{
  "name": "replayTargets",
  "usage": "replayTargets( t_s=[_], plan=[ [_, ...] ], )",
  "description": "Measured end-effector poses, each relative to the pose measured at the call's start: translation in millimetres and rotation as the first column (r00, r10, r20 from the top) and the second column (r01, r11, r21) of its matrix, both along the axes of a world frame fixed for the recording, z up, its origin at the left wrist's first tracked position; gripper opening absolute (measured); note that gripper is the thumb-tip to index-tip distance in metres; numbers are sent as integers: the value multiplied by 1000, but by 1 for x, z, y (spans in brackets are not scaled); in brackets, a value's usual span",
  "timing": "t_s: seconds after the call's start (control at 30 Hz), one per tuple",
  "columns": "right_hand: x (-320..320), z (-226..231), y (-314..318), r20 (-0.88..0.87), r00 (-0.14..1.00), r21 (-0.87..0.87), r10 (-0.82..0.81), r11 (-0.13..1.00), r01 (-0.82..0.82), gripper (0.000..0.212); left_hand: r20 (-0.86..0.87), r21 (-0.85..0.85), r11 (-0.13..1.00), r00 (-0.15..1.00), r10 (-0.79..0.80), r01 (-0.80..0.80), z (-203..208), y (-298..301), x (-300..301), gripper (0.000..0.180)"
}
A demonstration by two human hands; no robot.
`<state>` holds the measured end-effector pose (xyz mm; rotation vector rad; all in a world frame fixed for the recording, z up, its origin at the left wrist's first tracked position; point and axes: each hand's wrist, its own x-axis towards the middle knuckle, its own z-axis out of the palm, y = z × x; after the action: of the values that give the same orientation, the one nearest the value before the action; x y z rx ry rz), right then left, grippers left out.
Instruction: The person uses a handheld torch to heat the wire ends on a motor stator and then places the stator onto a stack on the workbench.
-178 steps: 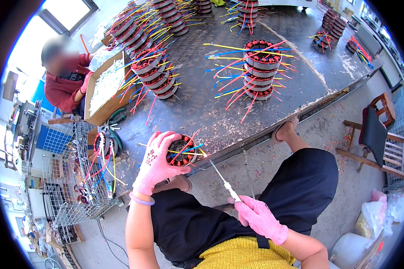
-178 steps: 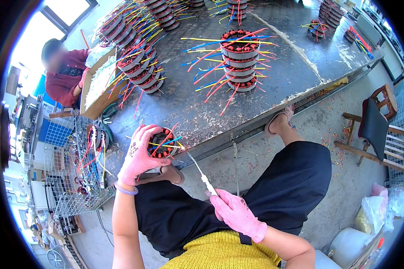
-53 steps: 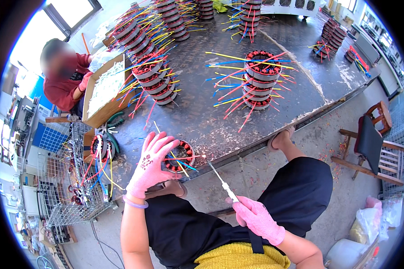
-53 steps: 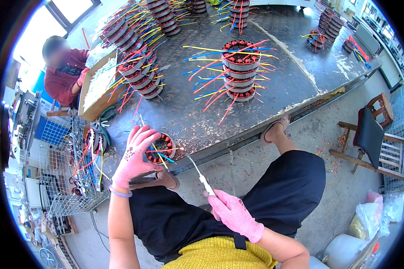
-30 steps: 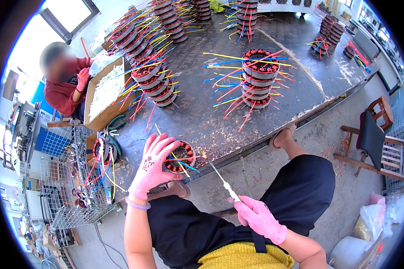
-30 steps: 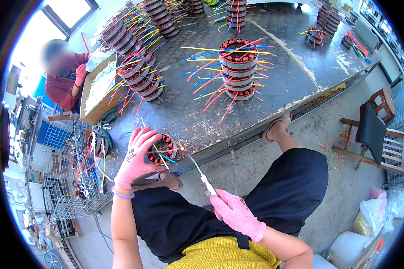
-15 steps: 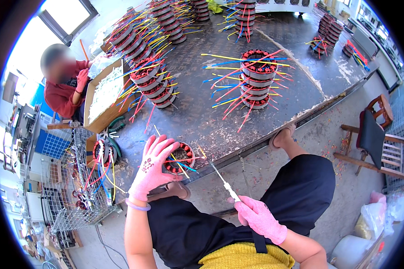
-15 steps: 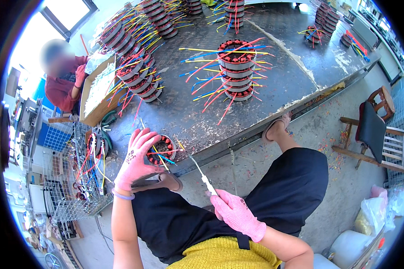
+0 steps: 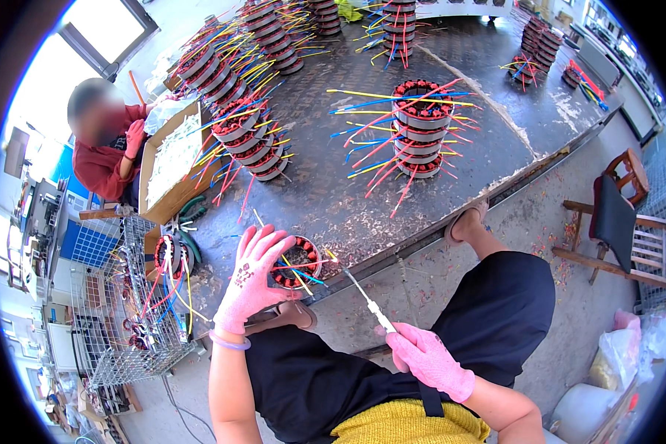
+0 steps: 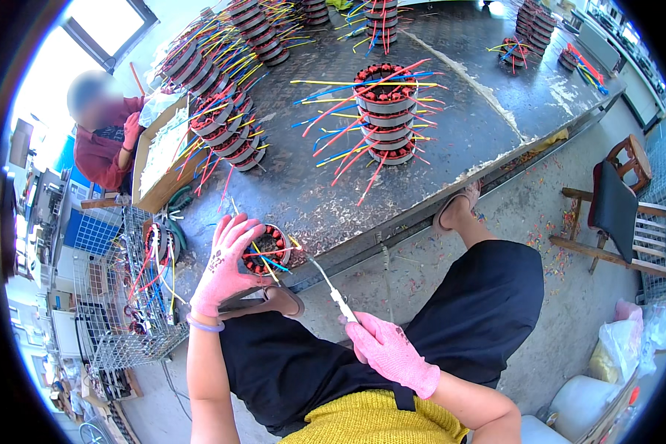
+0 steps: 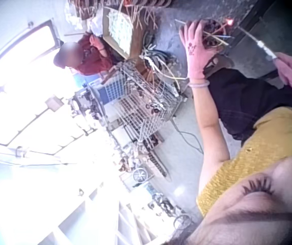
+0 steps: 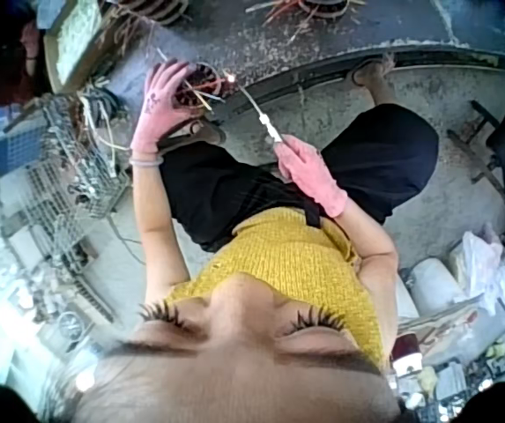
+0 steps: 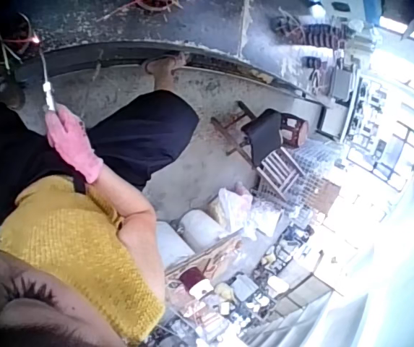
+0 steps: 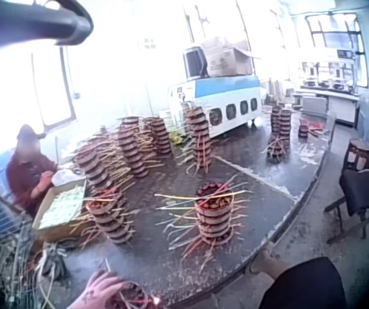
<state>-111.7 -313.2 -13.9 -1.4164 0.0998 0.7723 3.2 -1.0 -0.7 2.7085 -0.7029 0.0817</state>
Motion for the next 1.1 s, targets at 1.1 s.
replayTargets(
  t_s=[1.1],
  plan=[
    [-20, 27, -76, 50, 911, 107, -410, 909, 404, 36, 260, -163, 980, 963, -69, 114, 112, -48, -34, 84]
  ],
)
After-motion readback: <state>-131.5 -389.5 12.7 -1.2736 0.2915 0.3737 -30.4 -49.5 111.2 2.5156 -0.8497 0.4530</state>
